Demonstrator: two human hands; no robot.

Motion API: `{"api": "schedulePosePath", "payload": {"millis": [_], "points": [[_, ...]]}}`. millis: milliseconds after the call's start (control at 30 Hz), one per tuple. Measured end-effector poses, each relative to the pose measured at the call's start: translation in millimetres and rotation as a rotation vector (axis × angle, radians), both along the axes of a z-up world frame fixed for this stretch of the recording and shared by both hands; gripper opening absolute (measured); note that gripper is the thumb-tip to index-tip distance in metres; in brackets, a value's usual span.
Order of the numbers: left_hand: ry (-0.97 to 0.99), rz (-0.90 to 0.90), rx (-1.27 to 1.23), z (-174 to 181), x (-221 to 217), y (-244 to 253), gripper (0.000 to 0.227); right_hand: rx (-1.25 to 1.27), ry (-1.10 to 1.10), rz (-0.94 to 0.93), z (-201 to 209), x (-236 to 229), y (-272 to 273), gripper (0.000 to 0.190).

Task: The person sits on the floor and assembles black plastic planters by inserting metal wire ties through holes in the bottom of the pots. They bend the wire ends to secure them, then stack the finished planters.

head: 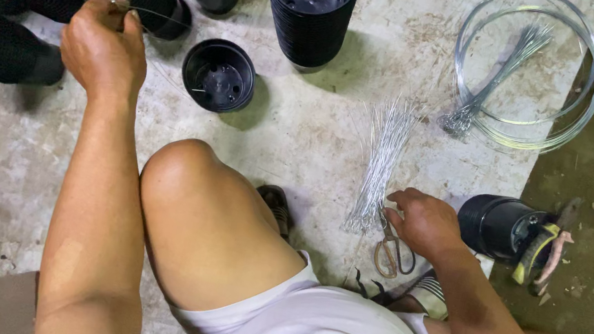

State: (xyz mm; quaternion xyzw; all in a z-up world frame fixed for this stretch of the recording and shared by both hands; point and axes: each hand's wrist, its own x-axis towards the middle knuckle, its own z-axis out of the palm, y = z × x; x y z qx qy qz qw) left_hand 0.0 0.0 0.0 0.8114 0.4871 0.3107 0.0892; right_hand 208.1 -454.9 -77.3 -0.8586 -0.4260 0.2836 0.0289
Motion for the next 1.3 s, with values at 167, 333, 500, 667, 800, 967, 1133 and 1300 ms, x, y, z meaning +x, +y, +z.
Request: {"api": "schedulePosePath", "payload": {"millis": [167,333,500,667,800,967,1133,1300], "points": [[0.106,-0.003,0.020,10,-5,-13,0.035,0.073,-0.004,0.007,-6,3,-5,0.032],[0.190,-0.054,-0.011,19,-13,-25,0.039,0.058,-0.002,-0.008,-9,7,-8,0.033],[0.229,-0.070,-0.065,7,-12,-22,0.044,0.064,-0.033,-0.011,-10,13,-12,0.033],[0.334,-0.059,-0.369,-27,-22,-24,0.055,0.052,-0.020,-0.027,-10,12,-15,0.034],[0.309,-0.036,-0.653,-51,-27,-32,0.058,0.059,-0.021,-0.002,-10,11,-17,0.033],[0.394,-0.095,-0.964,-35,-25,-44,0.052,0.000,-0.016,-0.051,-12,14,-21,0.034],[0.286,-0.290,-1.117,25,-1,-63,0.042,-0.047,0.004,-0.156,-28,25,-32,0.032],[0.191,-0.685,-0.923,88,48,-99,0.033,-0.177,0.064,-0.207,-70,34,-47,0.031]]}}
